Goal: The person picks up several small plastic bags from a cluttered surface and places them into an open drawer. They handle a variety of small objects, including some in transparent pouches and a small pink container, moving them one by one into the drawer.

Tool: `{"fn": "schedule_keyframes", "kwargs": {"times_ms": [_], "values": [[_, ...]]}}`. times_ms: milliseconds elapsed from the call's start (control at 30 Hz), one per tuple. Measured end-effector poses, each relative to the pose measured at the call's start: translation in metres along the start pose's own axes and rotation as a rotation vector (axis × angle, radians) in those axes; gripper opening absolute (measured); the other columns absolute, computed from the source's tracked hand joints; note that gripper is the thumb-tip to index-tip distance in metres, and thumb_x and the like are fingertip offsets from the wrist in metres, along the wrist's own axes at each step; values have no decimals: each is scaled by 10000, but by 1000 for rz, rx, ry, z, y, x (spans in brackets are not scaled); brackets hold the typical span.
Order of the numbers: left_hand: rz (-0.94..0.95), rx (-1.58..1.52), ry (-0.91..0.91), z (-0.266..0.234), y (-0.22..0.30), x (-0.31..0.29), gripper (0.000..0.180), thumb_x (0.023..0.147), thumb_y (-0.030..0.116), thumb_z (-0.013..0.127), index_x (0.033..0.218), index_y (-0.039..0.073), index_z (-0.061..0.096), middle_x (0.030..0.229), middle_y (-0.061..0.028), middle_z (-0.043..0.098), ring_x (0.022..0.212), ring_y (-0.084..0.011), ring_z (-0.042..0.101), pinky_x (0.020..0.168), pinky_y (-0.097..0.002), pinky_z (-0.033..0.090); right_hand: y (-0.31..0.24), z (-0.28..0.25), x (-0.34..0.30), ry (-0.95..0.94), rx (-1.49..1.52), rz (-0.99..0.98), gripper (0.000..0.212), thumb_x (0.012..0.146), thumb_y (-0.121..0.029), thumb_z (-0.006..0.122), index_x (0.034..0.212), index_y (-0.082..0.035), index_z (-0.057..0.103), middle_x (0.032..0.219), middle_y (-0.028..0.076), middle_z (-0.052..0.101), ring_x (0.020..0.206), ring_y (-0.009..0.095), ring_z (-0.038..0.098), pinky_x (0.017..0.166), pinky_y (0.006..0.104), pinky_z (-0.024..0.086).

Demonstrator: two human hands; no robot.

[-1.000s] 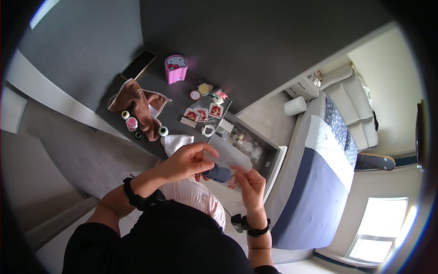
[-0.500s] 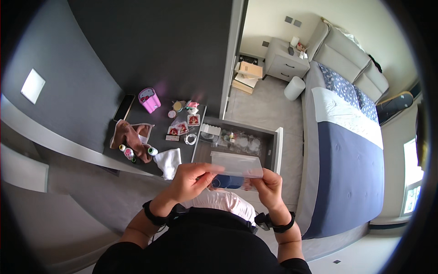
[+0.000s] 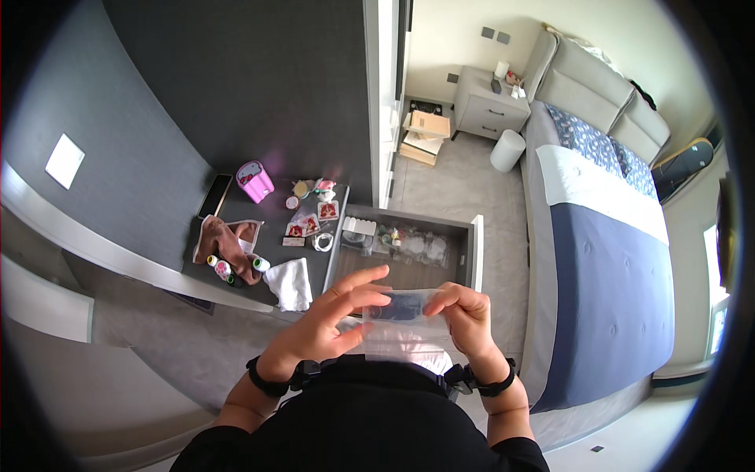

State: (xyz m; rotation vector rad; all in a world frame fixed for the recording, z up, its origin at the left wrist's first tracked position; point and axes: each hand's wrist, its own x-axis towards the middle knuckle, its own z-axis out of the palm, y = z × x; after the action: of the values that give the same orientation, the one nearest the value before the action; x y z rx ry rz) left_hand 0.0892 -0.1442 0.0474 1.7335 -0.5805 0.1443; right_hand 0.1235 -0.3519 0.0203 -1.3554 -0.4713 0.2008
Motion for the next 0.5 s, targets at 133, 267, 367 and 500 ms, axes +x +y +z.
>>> {"fn": "schedule_keyframes", "kwargs": {"times_ms": [133,267,367,500], "values": [[323,396,-16,3,-11,3,387,580,-25,687,923,80,542,1079,-133,479,898,-250,522,653,-272,486,-6,4,-1,-12,26,117,227,764,108,365,711,0,558,731,46,566,719,105,519,679,216,407],[292,379,-44,7,-10,2,329,647,-24,635,948,75,549,1084,-102,478,951,-228,489,700,-284,461,-7,8,-2,79,115,181,233,739,112,367,663,-6,553,686,54,559,575,77,479,506,161,348],[356,417,-62,7,-11,3,307,647,-21,626,931,76,563,1047,-94,504,918,-222,504,697,-290,459,-5,0,-7,-39,114,227,225,750,120,361,756,5,555,763,70,565,743,137,530,703,224,405],[318,434,-24,6,-14,1,283,643,-15,623,910,66,572,946,-70,554,842,-219,538,669,-293,452,-13,5,-1,-72,-350,-34,221,724,106,413,867,2,545,880,120,551,804,202,533,719,242,405]]}}
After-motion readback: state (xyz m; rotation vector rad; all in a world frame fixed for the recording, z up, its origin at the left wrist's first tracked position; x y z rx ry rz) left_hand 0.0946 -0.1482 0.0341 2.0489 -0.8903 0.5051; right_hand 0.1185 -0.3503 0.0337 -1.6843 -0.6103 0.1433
